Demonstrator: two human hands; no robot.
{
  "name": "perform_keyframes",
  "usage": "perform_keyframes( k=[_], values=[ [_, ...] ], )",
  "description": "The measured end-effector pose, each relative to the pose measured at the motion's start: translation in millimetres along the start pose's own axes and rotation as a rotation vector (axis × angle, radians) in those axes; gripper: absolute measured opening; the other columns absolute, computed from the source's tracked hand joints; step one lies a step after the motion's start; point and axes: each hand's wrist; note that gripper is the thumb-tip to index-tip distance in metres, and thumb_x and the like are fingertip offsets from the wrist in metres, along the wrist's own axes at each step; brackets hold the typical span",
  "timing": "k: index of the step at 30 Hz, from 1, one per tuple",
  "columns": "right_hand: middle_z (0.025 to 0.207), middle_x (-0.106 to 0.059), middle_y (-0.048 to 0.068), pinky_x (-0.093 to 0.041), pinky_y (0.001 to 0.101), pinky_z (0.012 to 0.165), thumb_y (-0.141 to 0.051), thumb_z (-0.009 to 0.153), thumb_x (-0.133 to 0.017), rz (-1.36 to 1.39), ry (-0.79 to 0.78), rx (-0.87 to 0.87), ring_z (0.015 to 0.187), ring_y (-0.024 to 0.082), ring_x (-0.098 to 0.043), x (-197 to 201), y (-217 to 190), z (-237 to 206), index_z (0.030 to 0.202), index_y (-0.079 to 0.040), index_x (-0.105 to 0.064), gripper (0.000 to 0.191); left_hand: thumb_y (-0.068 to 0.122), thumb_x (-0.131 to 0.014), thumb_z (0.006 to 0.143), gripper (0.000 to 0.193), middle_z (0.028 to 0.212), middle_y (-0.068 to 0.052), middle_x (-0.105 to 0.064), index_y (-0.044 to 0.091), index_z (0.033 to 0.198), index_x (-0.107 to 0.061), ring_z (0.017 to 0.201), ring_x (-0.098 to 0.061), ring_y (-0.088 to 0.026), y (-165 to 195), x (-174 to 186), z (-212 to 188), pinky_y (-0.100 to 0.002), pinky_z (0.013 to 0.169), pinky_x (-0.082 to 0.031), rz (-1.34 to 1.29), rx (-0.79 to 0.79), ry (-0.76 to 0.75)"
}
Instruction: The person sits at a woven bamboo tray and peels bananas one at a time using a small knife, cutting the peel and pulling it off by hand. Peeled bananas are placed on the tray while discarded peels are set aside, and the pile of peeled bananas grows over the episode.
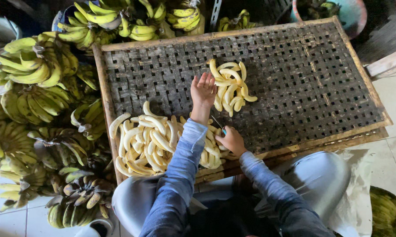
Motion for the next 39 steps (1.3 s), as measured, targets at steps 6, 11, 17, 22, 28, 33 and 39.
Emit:
perform_keyframes(
  k=[6,11,17,22,28,33,39],
  values=[
    [0.079,-0.07,0.018,-0.052,0.0471,0.064,-0.042,0.075,-0.085,0.156,-0.058,-0.118,0.073,0.039,-0.067,-4.2,-4.0,-5.8,0.088,-0.003,-0.065,0.046,0.046,-0.047,0.106,0.042,0.123,-0.001,-0.069,0.015,0.126,-0.066,0.105,-0.06,-0.017,1.4,-1.1,-1.3,-0.032,0.094,-0.043,0.039,-0.047,-0.087],
    [0.071,-0.062,0.002,-0.044,0.0289,0.05,-0.028,0.087,-0.083,0.73,-0.142,-0.387,0.058,0.009,-0.054,-0.3,14.6,-8.1,0.086,-0.001,-0.068,0.03,0.044,-0.046,0.107,0.037,0.119,0.002,-0.068,0.018,0.126,-0.064,0.101,-0.059,-0.015,-0.2,-10.0,-3.0,-0.032,0.09,-0.043,0.198,-0.089,-0.163],
    [0.071,-0.056,-0.004,-0.039,0.0236,0.048,-0.013,0.087,-0.081,1.065,-0.312,-0.305,0.055,0.004,-0.05,-5.0,18.5,-9.4,0.104,-0.006,-0.06,0.028,0.045,-0.048,0.107,0.038,0.115,0.002,-0.068,0.017,0.128,-0.064,0.1,-0.06,-0.015,1.8,-7.6,-3.8,-0.032,0.091,-0.044,0.198,-0.119,-0.218],
    [0.089,-0.073,0.0,-0.037,0.021,0.048,-0.011,0.087,-0.077,1.086,-0.256,-0.295,0.054,0.003,-0.047,6.0,14.9,1.3,0.11,-0.006,-0.063,0.027,0.042,-0.05,0.108,0.036,0.114,0.001,-0.069,0.017,0.129,-0.064,0.096,-0.059,-0.013,4.2,-8.9,-7.0,-0.031,0.088,-0.044,0.271,-0.167,-0.243],
    [0.085,-0.071,-0.002,-0.04,0.0202,0.047,-0.01,0.089,-0.078,0.86,0.136,-0.186,0.055,0.001,-0.051,74.2,-13.4,59.3,0.119,-0.008,-0.065,0.033,0.039,-0.05,0.108,0.045,0.122,-0.001,-0.069,0.009,0.14,-0.059,0.109,-0.061,-0.013,-11.3,-21.9,-31.1,-0.032,0.095,-0.05,0.801,-0.195,-0.407],
    [0.091,-0.066,0.001,-0.044,0.0269,0.062,-0.013,0.092,-0.084,0.683,0.416,0.133,0.072,0.008,-0.057,133.9,-61.5,103.0,0.109,-0.001,-0.068,0.027,0.043,-0.039,0.113,0.052,0.132,-0.003,-0.066,0.009,0.151,-0.048,0.121,-0.06,-0.015,-31.0,-31.3,-51.1,-0.03,0.106,-0.049,0.726,-0.205,-0.676],
    [0.106,-0.072,0.012,-0.056,0.0332,0.085,-0.014,0.095,-0.082,0.331,0.592,0.321,0.098,0.02,-0.07,154.4,-78.4,94.4,0.109,0.002,-0.072,0.023,0.033,-0.048,0.116,0.037,0.108,-0.005,-0.063,0.006,0.141,-0.053,0.085,-0.056,-0.013,-30.8,-39.9,-47.8,-0.027,0.077,-0.05,0.496,-0.397,-0.562]
  ],
)
Point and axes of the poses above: each hand's wrist, its own z-axis towards the middle knuckle, its own x-axis out of the back of the hand, y = z × x
